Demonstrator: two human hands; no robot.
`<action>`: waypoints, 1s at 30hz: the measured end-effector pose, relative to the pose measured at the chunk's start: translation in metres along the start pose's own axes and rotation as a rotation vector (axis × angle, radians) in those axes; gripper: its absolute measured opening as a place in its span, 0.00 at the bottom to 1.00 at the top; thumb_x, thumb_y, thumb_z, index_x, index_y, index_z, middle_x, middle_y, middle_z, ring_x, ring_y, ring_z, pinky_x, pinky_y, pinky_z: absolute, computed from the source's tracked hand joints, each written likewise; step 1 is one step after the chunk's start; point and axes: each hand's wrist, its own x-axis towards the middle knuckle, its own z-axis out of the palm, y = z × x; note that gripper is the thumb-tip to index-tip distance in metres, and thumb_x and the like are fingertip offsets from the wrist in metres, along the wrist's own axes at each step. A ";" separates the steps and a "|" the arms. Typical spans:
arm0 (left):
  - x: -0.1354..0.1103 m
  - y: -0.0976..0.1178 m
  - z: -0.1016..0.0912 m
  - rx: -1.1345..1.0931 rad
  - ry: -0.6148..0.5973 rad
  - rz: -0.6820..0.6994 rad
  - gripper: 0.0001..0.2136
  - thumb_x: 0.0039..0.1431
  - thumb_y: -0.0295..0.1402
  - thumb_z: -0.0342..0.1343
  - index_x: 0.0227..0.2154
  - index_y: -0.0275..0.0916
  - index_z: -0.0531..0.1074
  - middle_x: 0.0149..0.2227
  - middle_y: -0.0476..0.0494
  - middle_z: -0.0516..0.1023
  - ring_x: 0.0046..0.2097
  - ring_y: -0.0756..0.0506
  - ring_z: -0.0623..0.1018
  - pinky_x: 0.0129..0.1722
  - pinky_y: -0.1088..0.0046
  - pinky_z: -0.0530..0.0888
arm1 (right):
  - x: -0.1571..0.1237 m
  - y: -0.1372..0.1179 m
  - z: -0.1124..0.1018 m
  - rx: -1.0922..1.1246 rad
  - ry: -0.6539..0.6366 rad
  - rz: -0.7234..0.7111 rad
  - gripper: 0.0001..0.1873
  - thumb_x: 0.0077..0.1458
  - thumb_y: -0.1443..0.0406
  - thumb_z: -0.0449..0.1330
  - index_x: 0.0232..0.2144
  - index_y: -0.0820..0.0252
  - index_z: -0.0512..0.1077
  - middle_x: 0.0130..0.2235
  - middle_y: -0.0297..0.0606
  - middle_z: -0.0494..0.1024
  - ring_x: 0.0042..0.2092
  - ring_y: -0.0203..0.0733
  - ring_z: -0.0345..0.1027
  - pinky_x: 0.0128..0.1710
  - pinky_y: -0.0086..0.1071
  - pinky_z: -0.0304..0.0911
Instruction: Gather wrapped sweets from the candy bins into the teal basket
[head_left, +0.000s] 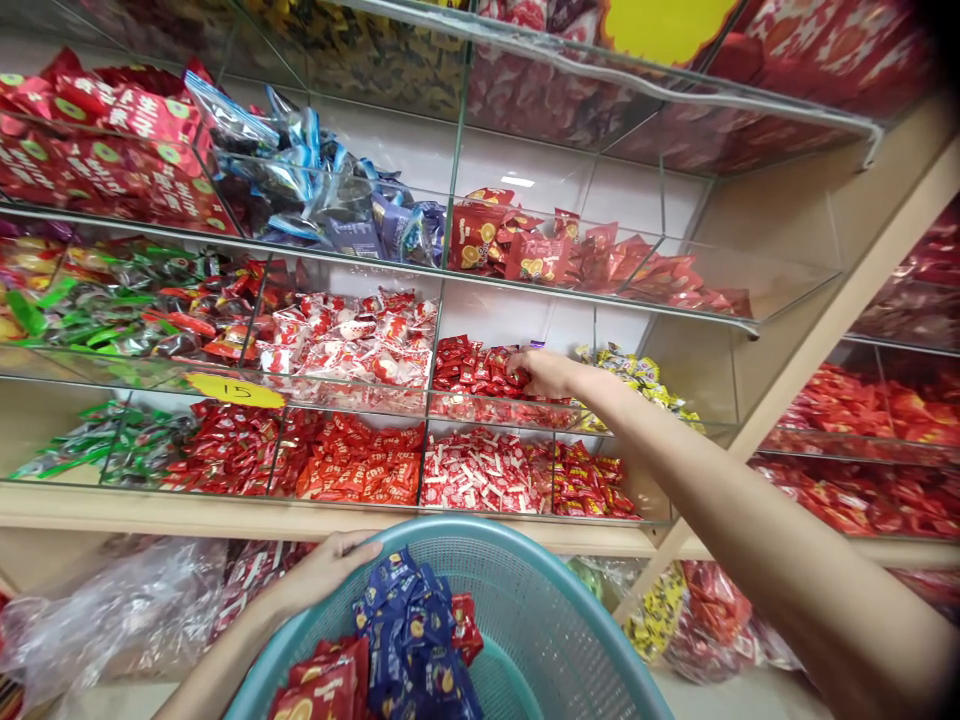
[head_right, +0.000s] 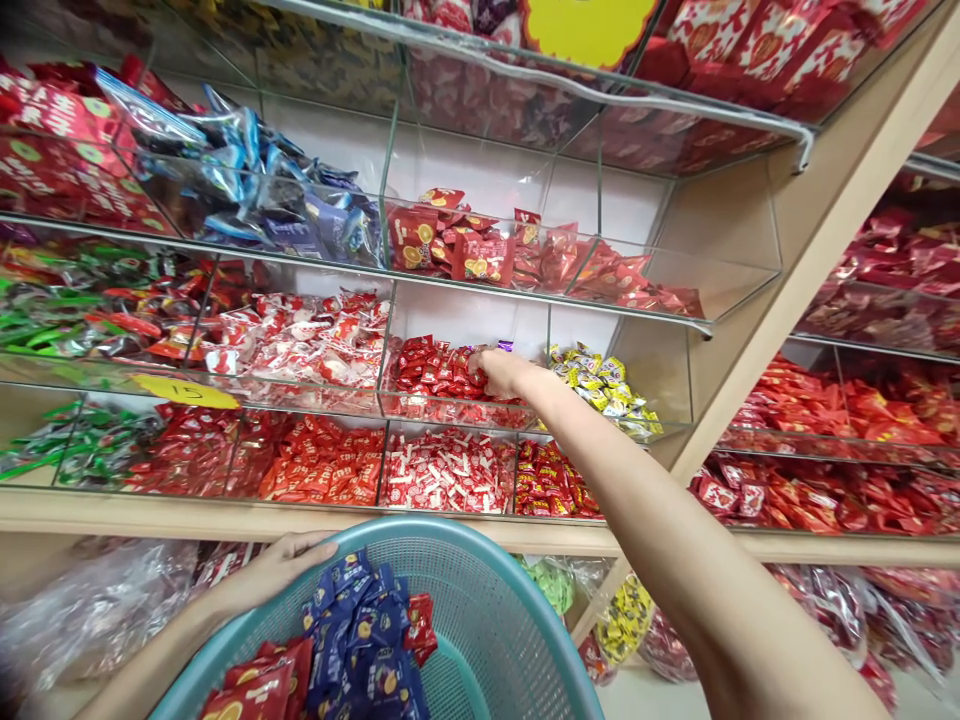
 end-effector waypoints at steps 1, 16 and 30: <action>0.000 0.000 0.000 0.005 0.001 0.001 0.19 0.50 0.44 0.48 0.42 0.40 0.69 0.38 0.50 0.75 0.42 0.44 0.70 0.43 0.73 0.65 | 0.000 -0.001 0.000 -0.002 -0.018 0.013 0.17 0.38 0.71 0.58 0.36 0.60 0.68 0.35 0.37 0.71 0.35 0.36 0.64 0.32 0.24 0.54; -0.001 0.001 0.001 0.031 0.020 -0.022 0.22 0.48 0.47 0.48 0.42 0.40 0.70 0.37 0.49 0.75 0.42 0.44 0.70 0.42 0.71 0.65 | 0.004 -0.013 -0.015 0.093 -0.043 0.027 0.18 0.38 0.67 0.61 0.37 0.58 0.68 0.35 0.34 0.72 0.34 0.34 0.64 0.33 0.23 0.55; -0.002 0.001 0.001 0.012 0.022 -0.026 0.21 0.48 0.47 0.48 0.40 0.38 0.71 0.37 0.49 0.76 0.41 0.44 0.70 0.42 0.72 0.65 | 0.005 -0.007 -0.005 0.410 -0.064 0.125 0.18 0.33 0.62 0.63 0.31 0.61 0.64 0.21 0.26 0.62 0.23 0.30 0.54 0.22 0.25 0.51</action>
